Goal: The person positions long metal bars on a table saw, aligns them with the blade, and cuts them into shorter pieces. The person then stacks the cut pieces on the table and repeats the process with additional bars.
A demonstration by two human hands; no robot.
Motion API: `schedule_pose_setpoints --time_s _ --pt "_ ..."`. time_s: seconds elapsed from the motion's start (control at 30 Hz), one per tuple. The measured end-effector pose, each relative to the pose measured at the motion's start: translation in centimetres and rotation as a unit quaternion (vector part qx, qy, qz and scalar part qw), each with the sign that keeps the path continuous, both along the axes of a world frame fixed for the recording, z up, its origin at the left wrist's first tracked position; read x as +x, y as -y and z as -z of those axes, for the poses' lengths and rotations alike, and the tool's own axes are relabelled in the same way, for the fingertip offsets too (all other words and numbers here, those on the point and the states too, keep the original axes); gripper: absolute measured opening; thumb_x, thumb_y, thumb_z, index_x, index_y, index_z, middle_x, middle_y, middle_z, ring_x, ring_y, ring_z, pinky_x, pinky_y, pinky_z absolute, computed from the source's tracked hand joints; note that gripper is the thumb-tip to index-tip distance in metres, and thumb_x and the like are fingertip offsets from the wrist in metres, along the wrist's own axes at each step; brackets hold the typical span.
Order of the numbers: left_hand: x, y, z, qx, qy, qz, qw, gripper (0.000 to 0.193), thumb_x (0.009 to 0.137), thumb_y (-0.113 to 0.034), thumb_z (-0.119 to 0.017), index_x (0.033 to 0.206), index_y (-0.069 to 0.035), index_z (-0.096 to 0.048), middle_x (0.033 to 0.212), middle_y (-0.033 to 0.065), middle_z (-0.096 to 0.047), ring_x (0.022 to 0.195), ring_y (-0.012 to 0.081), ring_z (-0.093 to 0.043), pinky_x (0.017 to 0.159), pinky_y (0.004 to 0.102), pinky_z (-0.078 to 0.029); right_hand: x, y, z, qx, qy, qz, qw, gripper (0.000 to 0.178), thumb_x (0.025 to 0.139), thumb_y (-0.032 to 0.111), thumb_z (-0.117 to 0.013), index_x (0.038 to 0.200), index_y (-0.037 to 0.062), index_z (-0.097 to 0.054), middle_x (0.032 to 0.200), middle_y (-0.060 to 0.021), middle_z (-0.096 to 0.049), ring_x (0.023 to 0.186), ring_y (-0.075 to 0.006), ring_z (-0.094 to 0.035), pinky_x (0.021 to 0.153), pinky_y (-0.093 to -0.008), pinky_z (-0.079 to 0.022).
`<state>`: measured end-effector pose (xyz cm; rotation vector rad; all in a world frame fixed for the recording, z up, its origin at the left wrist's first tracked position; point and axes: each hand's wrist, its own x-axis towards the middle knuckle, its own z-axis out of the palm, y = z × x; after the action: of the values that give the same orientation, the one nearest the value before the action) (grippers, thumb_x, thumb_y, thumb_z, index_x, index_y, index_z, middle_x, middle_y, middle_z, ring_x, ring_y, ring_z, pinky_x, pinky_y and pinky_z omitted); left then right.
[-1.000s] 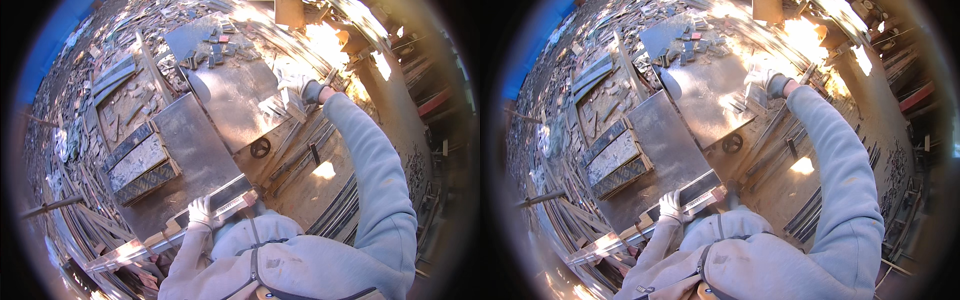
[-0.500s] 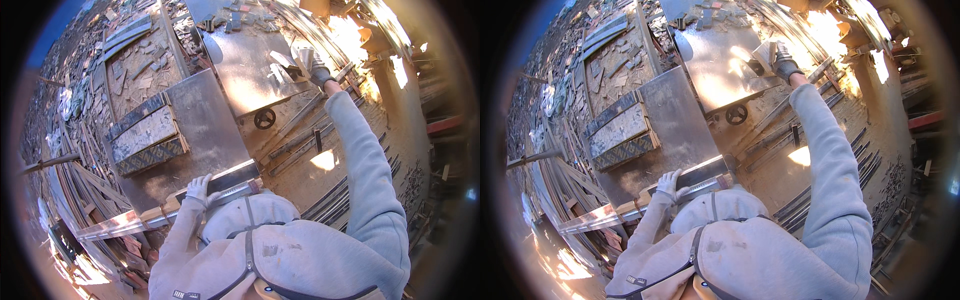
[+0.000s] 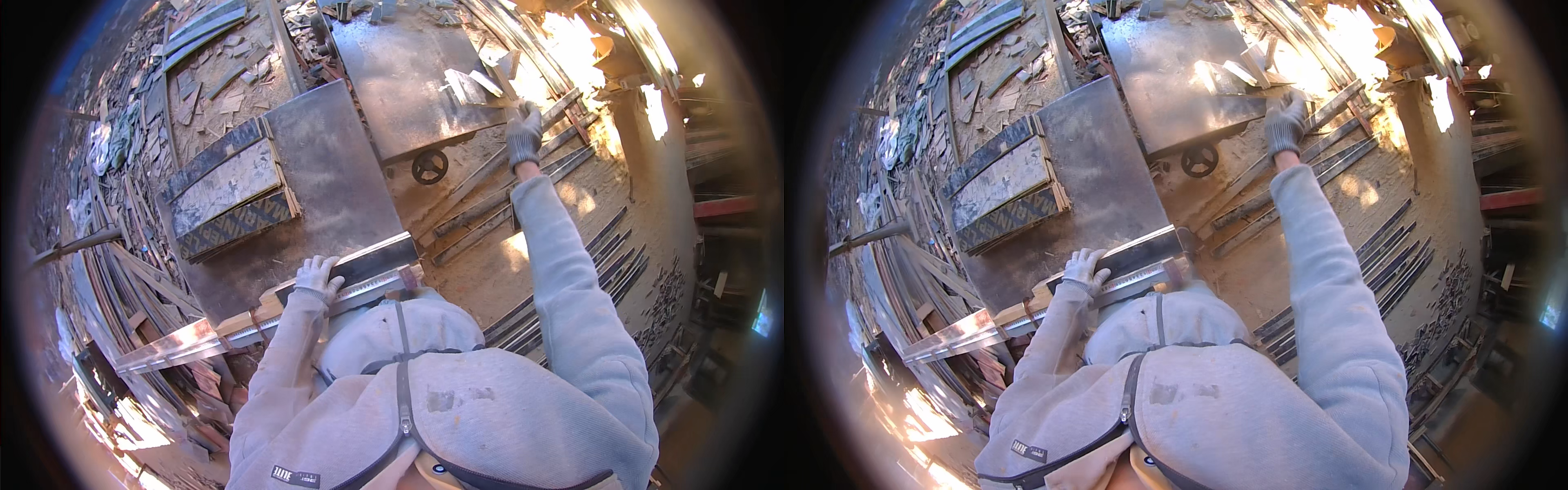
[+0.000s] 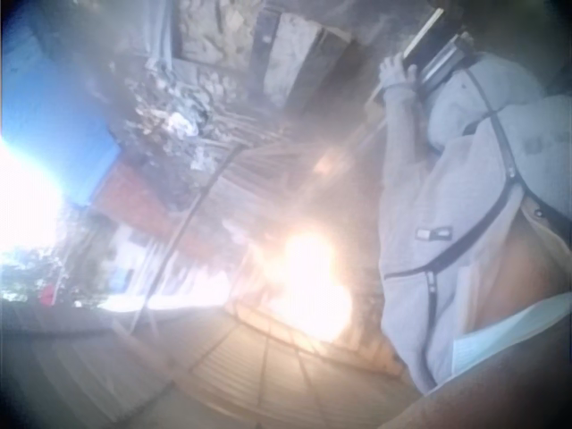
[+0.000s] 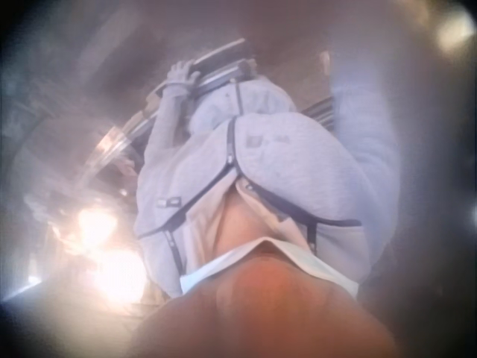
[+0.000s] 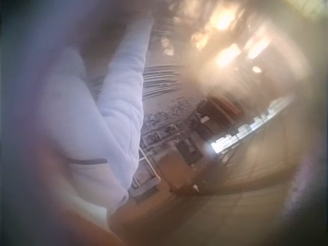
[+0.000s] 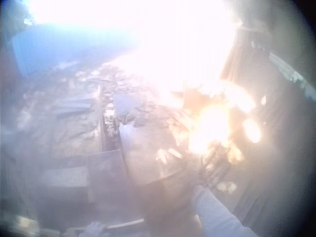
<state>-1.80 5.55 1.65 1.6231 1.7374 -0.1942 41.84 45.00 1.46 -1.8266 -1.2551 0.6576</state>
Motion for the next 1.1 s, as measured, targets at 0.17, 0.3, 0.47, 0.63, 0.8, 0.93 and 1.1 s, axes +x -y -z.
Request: schedule_pose_setpoints --time_s 0.17,0.3,0.47,0.63,0.8,0.93,1.1 --pt "-0.2 0.8 0.7 0.044 0.035 -0.038 0.998 0.059 0.091 -0.034 -0.080 0.145 -0.018 -0.063 0.138 0.0142 -0.060 0.132 0.0385 -0.054 0.113 0.0507 -0.045 -6.1 19.6 6.2 -0.397 -0.094 -0.165 0.898 0.060 0.105 0.050 -0.065 0.135 -0.0027 -0.065 0.128 -0.0196 -0.073 0.122 -0.0267 -0.069 0.104 -0.0397 -0.055" --pt "-0.4 0.5 0.4 -0.003 0.013 -0.050 0.999 0.067 0.093 -0.037 -0.080 0.152 -0.016 -0.057 0.143 0.0160 -0.058 0.139 0.0386 -0.051 0.118 0.0499 -0.042 -11.2 28.7 8.7 -0.428 -0.089 -0.309 0.844 0.071 0.098 0.059 -0.070 0.139 0.0016 -0.063 0.123 -0.0120 -0.074 0.117 -0.0209 -0.070 0.100 -0.0371 -0.057" --pt "-2.3 -2.3 -2.7 -0.082 0.075 -0.065 0.992 0.090 0.085 -0.045 -0.086 0.161 -0.013 -0.048 0.148 0.0194 -0.057 0.143 0.0380 -0.051 0.121 0.0456 -0.042 -11.3 28.8 -0.1 -0.367 -0.156 -0.297 0.868 0.080 0.077 0.022 -0.096 0.144 -0.0020 -0.058 0.129 -0.0159 -0.071 0.118 -0.0233 -0.070 0.104 -0.0370 -0.058" --pt "-3.3 -3.7 -8.0 0.015 0.109 -0.013 0.994 0.073 0.073 -0.035 -0.092 0.134 -0.005 -0.066 0.121 0.0155 -0.065 0.120 0.0364 -0.061 0.107 0.0430 -0.051 -11.7 25.9 -8.7 -0.117 -0.112 -0.433 0.887 0.085 0.067 0.013 -0.101 0.141 0.0023 -0.062 0.127 -0.0116 -0.071 0.116 -0.0207 -0.071 0.104 -0.0334 -0.058" --pt "-2.6 -3.8 -12.5 0.273 0.101 -0.059 0.955 0.068 0.063 -0.020 -0.097 0.122 -0.007 -0.065 0.109 0.0112 -0.063 0.107 0.0344 -0.062 0.093 0.0451 -0.052 -11.6 23.0 -11.4 -0.030 -0.168 -0.464 0.869 0.074 0.074 0.008 -0.097 0.140 0.0057 -0.064 0.128 -0.0104 -0.072 0.117 -0.0228 -0.072 0.105 -0.0345 -0.057" --pt "-4.2 -4.9 -14.4 0.328 0.073 -0.054 0.940 0.072 0.061 -0.018 -0.096 0.125 -0.010 -0.065 0.117 0.0097 -0.066 0.110 0.0337 -0.063 0.095 0.0457 -0.052 -13.6 21.5 -11.5 -0.040 -0.160 -0.473 0.866 0.079 0.074 0.007 -0.097 0.144 0.0062 -0.062 0.131 -0.0099 -0.072 0.120 -0.0229 -0.071 0.107 -0.0346 -0.056" --pt "-6.9 -5.5 -15.5 0.426 -0.011 -0.033 0.904 0.072 0.061 -0.015 -0.092 0.128 -0.013 -0.065 0.119 0.0065 -0.066 0.111 0.0301 -0.064 0.097 0.0449 -0.051 -17.8 20.3 -11.2 0.024 -0.206 -0.486 0.849 0.081 0.075 0.007 -0.098 0.147 0.0066 -0.060 0.149 -0.0133 -0.064 0.136 -0.0246 -0.064 0.116 -0.0360 -0.052"
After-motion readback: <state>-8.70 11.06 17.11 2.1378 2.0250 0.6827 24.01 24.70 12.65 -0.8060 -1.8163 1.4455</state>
